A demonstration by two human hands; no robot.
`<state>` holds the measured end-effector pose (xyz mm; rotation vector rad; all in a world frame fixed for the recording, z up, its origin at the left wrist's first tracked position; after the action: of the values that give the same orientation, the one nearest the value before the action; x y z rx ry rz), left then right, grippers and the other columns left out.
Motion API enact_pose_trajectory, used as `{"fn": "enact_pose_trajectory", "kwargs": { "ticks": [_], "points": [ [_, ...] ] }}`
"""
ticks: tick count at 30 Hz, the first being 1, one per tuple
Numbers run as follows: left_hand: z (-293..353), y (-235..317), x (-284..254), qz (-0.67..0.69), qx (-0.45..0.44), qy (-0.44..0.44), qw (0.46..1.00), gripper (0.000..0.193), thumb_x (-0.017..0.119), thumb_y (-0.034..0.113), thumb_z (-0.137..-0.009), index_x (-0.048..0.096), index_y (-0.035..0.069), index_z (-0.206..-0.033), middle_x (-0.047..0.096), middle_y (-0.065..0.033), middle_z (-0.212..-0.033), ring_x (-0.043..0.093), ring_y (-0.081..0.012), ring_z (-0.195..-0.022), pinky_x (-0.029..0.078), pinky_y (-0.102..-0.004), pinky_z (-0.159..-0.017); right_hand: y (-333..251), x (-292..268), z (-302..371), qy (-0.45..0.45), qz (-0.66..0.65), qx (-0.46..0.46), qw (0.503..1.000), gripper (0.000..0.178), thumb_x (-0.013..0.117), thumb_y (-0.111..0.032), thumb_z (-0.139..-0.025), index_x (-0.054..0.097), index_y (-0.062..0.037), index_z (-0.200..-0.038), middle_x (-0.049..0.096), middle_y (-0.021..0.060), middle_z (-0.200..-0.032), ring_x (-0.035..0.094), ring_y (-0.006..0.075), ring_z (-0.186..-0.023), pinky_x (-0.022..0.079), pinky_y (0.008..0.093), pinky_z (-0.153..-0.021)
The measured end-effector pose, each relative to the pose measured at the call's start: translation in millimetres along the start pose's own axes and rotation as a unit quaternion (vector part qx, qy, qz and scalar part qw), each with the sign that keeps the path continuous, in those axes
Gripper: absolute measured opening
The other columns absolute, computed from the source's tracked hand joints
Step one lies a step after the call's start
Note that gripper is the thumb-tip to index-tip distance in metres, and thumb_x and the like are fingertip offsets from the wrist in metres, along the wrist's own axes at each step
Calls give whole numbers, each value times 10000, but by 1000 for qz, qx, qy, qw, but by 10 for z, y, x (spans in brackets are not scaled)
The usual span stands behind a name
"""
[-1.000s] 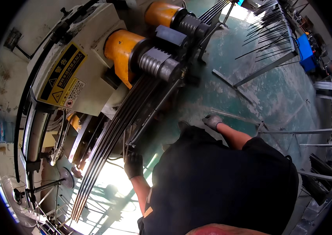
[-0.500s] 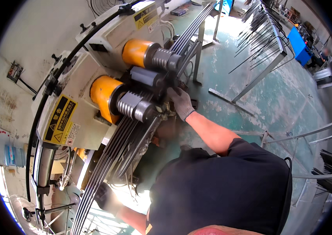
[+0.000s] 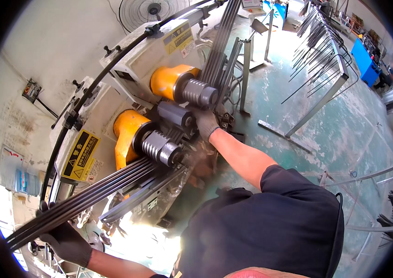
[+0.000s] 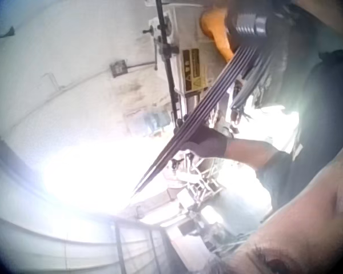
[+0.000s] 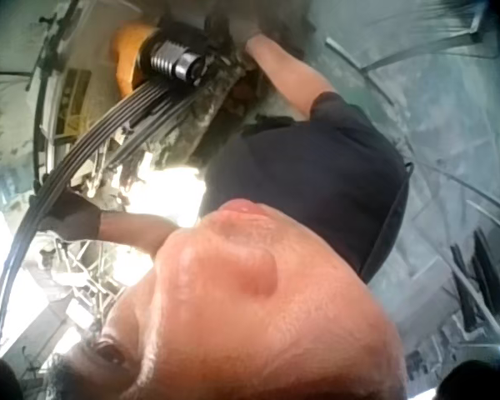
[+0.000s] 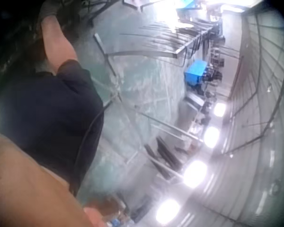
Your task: The person repeatedly picks up bundles of straight metal rods from a rack, feeds them into a bending machine, and removes the bent rods. The person stacks the finished bent rods on a nearby rack.
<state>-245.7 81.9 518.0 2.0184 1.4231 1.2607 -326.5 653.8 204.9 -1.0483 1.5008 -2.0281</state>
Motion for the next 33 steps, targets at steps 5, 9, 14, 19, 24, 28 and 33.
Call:
{"fn": "enact_pose_trajectory", "kwargs": {
  "ticks": [5, 9, 14, 19, 24, 28, 33],
  "points": [
    [-160, 12, 904, -177, 52, 21, 983, 644, 593, 384, -1088, 435, -58, -1528, 588, -241, -1456, 601, -355, -1323, 501, -463, -1126, 44, 203, -41, -32, -110, 58, 992, 266, 789, -163, -916, 745, -18, -1135, 740, 97, -1006, 727, 196, -830, 605, 345, -692],
    [-349, -354, 1575, -210, 36, -27, 977, 553, 683, 266, -1050, 502, -47, -1469, 659, -190, -1351, 648, -304, -1251, 501, -420, -1092, 97, -38, -203, -21, -78, 50, 995, 421, 841, -184, -869, 708, 12, -1217, 747, 104, -1028, 714, 199, -803, 576, 341, -674],
    [-517, -440, 2241, -335, 60, -112, 934, 547, 746, 373, -999, 612, 21, -1396, 706, -123, -1247, 662, -241, -1145, 504, -378, -1007, -49, 133, 13, -40, -85, 67, 993, 358, 841, -193, -884, 725, 7, -1157, 732, 103, -971, 698, 191, -725, 563, 353, -582],
    [-523, -941, 2782, -383, 30, -227, 895, 381, 774, 293, -983, 671, 15, -1223, 693, -24, -1028, 625, -118, -920, 508, -282, -838, -51, 57, 36, -20, -36, 112, 993, 374, 849, -226, -882, 729, 4, -1151, 727, 92, -913, 681, 179, -676, 544, 344, -561],
    [-535, -1025, 2724, -316, 1, -227, 921, 531, 795, 275, -965, 600, -46, -1341, 687, -52, -1027, 634, -129, -919, 518, -272, -830, -49, 45, 55, -26, -2, 101, 995, 462, 837, -292, -881, 732, 13, -1211, 749, 81, -943, 686, 155, -735, 545, 323, -649],
    [-505, -1000, 2748, -329, 13, -213, 920, 525, 802, 277, -958, 610, -36, -1334, 691, -47, -1027, 633, -125, -920, 517, -273, -830, -105, 32, 40, -36, -7, 61, 997, 393, 838, -270, -882, 745, -8, -1160, 729, 70, -881, 664, 156, -675, 517, 326, -580],
    [-537, -1012, 2692, -333, 0, -216, 918, 517, 800, 282, -955, 618, -33, -1323, 692, -42, -1025, 628, -120, -920, 513, -276, -831, -113, 73, 77, -35, -18, 80, 996, 313, 831, -230, -900, 729, -23, -1111, 686, 62, -772, 637, 166, -564, 485, 345, -444]
  ]
}}
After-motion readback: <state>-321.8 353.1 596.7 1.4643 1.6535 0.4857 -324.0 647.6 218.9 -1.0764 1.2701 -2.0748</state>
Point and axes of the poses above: each hand's wrist, its own z-axis away from the middle knuckle, its own x-axis out of the palm, y = z × x, the point moved 9 cm from there along -z, towards the middle knuckle
